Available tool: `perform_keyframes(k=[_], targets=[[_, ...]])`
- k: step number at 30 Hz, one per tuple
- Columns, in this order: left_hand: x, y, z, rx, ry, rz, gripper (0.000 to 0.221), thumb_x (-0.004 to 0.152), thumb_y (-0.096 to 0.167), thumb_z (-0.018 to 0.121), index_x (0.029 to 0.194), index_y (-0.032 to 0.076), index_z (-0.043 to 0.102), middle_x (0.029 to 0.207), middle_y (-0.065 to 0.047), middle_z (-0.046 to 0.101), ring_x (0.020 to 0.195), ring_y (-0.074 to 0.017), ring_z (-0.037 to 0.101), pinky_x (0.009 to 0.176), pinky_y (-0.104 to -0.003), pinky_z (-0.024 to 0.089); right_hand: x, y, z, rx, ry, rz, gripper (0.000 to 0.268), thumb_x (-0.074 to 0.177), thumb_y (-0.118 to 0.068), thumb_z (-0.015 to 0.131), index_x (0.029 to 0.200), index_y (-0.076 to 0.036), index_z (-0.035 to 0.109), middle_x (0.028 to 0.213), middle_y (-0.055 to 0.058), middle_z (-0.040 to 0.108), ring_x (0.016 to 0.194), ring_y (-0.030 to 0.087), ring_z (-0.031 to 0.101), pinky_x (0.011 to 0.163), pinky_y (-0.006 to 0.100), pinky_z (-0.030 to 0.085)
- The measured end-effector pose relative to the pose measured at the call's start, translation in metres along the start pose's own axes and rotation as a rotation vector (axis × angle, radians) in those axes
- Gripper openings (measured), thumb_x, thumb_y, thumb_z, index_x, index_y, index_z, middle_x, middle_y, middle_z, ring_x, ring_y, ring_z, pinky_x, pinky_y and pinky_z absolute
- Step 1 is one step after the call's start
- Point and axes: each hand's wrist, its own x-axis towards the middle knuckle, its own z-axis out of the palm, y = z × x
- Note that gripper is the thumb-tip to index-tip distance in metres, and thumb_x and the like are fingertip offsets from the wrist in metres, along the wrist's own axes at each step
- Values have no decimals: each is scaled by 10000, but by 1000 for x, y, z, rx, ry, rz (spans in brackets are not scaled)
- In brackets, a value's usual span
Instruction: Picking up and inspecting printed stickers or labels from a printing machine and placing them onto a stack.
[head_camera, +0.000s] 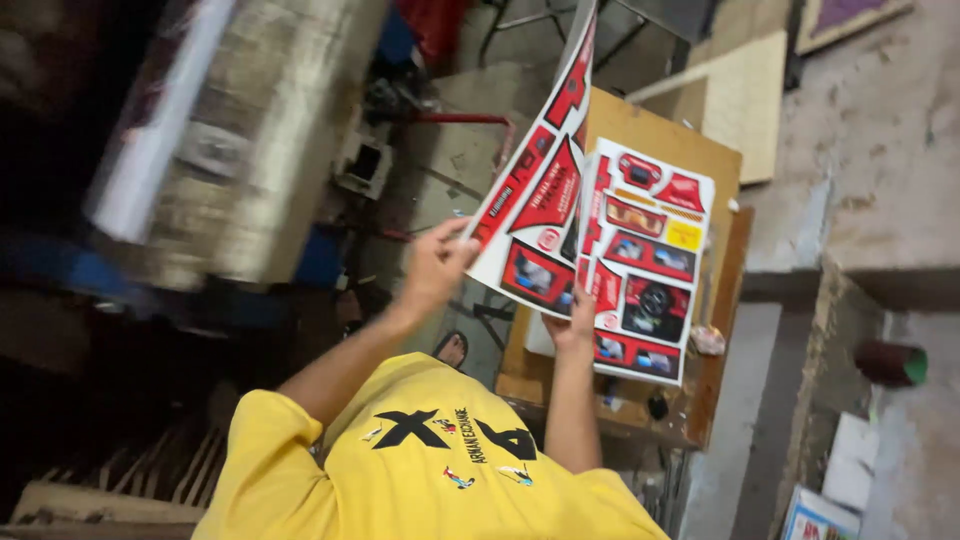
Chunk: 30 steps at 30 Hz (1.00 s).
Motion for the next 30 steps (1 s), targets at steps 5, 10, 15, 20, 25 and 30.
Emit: perform_keyframes(k=[5, 10, 15, 20, 25, 30], targets=[[46, -19, -143, -54, 327, -73, 238, 973, 193, 681, 984, -40, 729, 778, -59, 730, 603, -103, 676, 499, -265, 555, 14, 44, 174, -317, -353, -273, 541, 955, -131, 583, 1477, -43, 470, 1273, 79, 719, 1086, 215, 698, 935, 375, 566], [136, -131, -257, 127, 506, -175, 295, 956, 247, 690, 859, -24, 754, 717, -85, 735, 601, -159, 695, 545, -338, 559, 114, 116, 223, -1253, -342, -886, 438, 1054, -48, 604, 1480, 55, 607, 1377, 189, 718, 1259, 212, 668, 1091, 364, 503], [183, -165, -334, 596, 788, -197, 162, 813, 260, 762, 858, 108, 796, 879, -186, 751, 840, -405, 712, 712, -525, 554, 137, 200, 287, -1425, 29, -588, 568, 914, -114, 711, 1461, -71, 569, 859, 198, 682, 631, 151, 592, 561, 330, 515], [161, -115, -364, 593, 696, -414, 283, 831, 322, 797, 891, 48, 758, 965, -191, 755, 907, -398, 721, 764, -511, 566, 126, 218, 277, -1478, -84, -746, 491, 900, -111, 722, 1385, -108, 649, 899, 95, 749, 589, 100, 664, 549, 291, 550], [146, -189, -426, 800, 880, -284, 395, 698, 318, 858, 900, 11, 716, 892, -209, 716, 831, -372, 706, 724, -469, 570, 58, 177, 274, -1620, -311, -1009, 472, 851, -50, 737, 1319, -86, 690, 1095, 158, 745, 725, 217, 717, 675, 337, 580], [43, -27, -351, 163, 683, 158, 198, 983, 138, 715, 1070, -40, 716, 898, -66, 705, 601, -120, 676, 465, -257, 538, 22, 74, 168, -1760, -5, -1272, 300, 902, -83, 706, 1197, -89, 761, 1243, 155, 697, 1179, 332, 659, 1019, 419, 534]])
